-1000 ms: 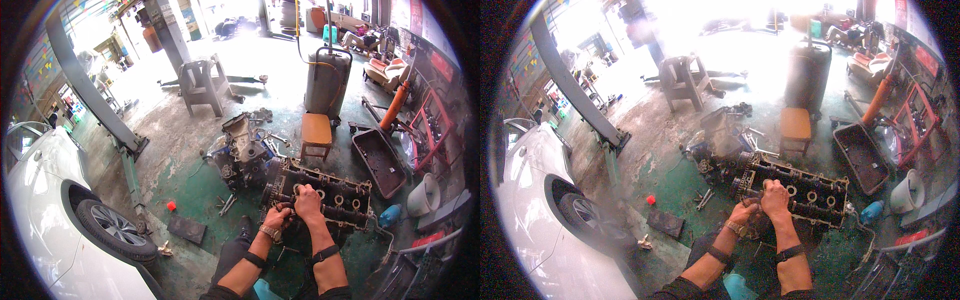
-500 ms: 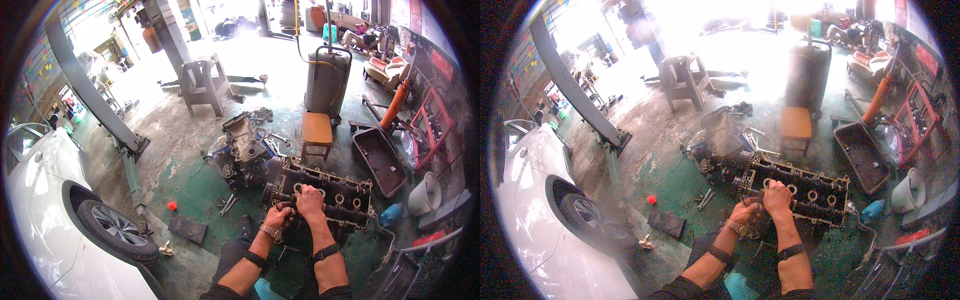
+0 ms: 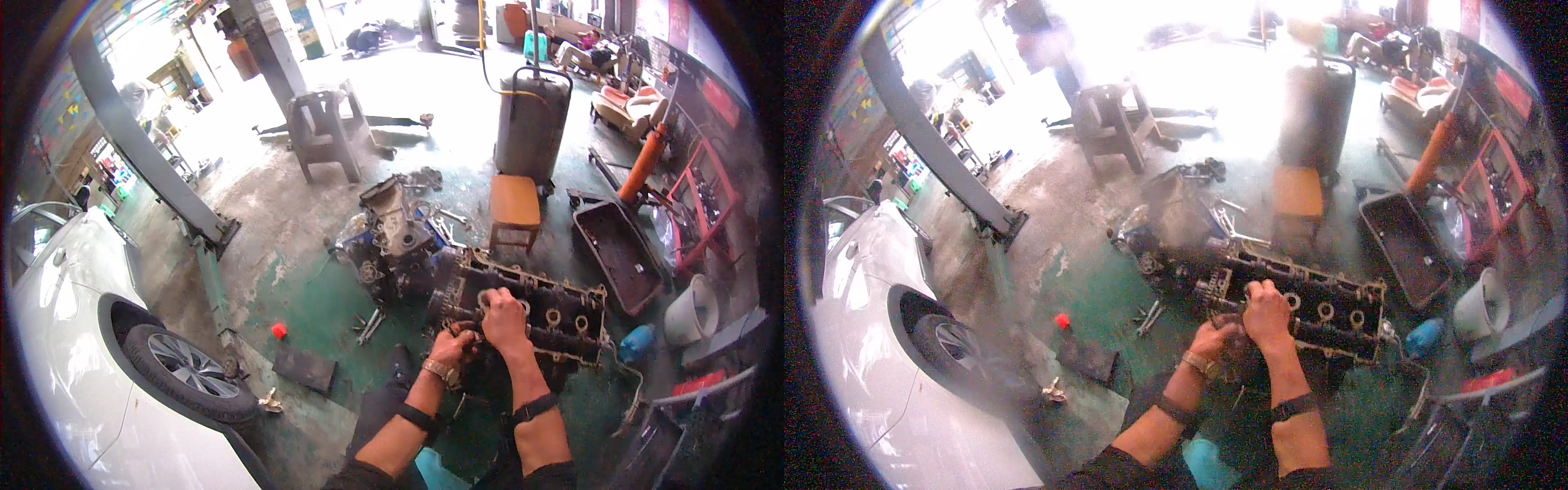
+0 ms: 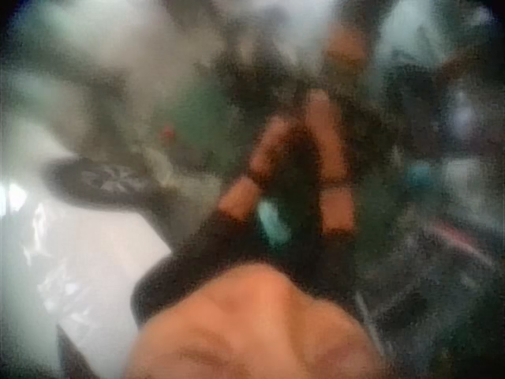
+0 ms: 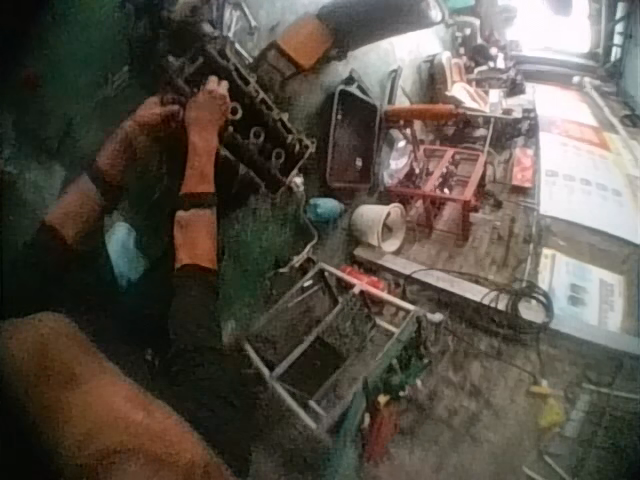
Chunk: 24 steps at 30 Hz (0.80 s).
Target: The person sits on a low stool in a workshop and works on a disassembled engine block placed on the floor. They repeatedly insert, rotate, and adjust a camshaft within the cylinder head using both hands, occasionally pausing to reposition their grip. The person also briefly reaches for a small part from the engine block before returning to the camshaft.
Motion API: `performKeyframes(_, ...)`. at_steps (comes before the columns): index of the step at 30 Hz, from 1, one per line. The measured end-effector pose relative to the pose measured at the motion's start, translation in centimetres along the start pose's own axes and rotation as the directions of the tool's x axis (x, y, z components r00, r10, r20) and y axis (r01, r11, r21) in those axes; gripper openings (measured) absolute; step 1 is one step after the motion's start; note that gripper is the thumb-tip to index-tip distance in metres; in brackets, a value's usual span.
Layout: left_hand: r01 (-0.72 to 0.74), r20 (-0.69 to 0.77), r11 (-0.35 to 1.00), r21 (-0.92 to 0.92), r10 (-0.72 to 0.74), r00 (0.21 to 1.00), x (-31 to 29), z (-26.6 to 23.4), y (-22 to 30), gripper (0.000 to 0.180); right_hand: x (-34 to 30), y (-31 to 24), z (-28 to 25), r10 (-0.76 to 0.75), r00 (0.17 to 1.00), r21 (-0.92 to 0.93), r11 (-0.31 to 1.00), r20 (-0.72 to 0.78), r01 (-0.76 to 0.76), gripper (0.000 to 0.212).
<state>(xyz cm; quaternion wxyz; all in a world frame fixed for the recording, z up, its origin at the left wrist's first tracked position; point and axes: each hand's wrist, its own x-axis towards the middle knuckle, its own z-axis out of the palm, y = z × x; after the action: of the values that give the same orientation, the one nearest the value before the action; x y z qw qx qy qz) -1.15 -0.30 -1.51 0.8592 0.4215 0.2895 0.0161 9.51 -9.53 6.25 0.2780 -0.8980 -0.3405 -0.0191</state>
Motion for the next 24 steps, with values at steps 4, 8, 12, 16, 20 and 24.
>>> performKeyframes(4,-0.038,0.035,0.999,-0.023,0.039,0.999,0.2,0.1,0.0,0.018,0.3,0.3,-1.3,-0.003,0.992,0.106,0.994,-0.125,0.017,0.015)
performKeyframes(8,-0.055,0.007,0.998,0.002,0.055,0.998,-0.5,0.4,0.2,0.014,0.3,1.2,-3.8,0.052,0.99,0.182,0.983,-0.132,-0.028,0.014)
performKeyframes(12,-0.046,-0.005,0.998,-0.054,0.046,0.999,-0.9,0.9,0.6,0.014,-0.4,2.8,-6.8,0.172,0.985,0.14,0.975,0.004,-0.171,0.019)
performKeyframes(16,-0.042,-0.031,0.995,-0.094,0.039,0.999,-0.6,1.0,0.4,0.009,-1.9,4.4,-8.4,0.244,0.968,0.087,0.965,0.062,-0.248,0.021)
performKeyframes(20,-0.055,-0.027,0.997,-0.062,0.053,0.998,-0.4,0.7,0.0,0.009,-2.9,6.2,-8.8,0.245,0.965,-0.003,0.969,0.094,-0.246,0.028)
performKeyframes(24,-0.048,0.001,0.996,-0.071,0.048,0.999,-0.1,0.4,-0.2,0.008,-3.3,7.3,-7.8,0.27,0.952,-0.039,0.963,0.14,-0.268,0.03)
